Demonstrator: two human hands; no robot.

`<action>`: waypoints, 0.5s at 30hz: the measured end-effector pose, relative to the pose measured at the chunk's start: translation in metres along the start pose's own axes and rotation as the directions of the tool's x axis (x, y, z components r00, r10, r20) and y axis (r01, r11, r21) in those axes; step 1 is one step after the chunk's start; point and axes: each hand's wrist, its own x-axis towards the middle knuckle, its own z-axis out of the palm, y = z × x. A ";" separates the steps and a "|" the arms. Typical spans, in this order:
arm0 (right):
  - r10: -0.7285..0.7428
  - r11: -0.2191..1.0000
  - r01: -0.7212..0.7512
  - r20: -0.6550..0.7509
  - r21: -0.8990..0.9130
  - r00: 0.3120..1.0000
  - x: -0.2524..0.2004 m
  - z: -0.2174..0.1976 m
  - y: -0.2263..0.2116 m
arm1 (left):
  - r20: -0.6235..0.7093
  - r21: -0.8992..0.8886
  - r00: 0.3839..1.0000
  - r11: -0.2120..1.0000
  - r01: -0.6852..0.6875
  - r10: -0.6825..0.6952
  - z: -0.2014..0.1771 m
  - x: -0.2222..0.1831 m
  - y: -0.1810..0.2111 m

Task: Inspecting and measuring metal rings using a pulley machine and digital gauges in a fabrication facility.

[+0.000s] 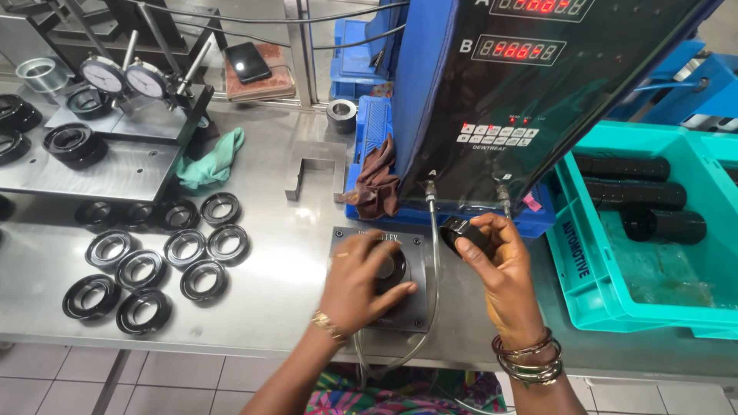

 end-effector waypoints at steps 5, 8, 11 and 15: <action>-0.025 1.000 0.025 -0.022 -0.001 0.999 -0.003 -0.012 -0.002 | 0.214 0.036 0.976 0.999 -0.038 0.030 0.022 -0.001 -0.011; -0.039 0.999 0.038 -0.033 -0.027 0.999 -0.008 -0.015 -0.006 | 0.246 0.015 0.964 0.995 -0.102 0.095 0.009 0.005 -0.003; -0.035 0.999 0.034 -0.044 -0.033 0.998 -0.009 -0.018 -0.010 | 0.289 0.098 0.919 0.963 0.252 -0.270 -0.004 0.009 -0.014; -0.022 0.999 0.020 -0.058 -0.044 0.998 -0.012 -0.023 -0.007 | 0.401 -0.238 0.912 0.971 0.012 0.087 -0.022 0.008 -0.056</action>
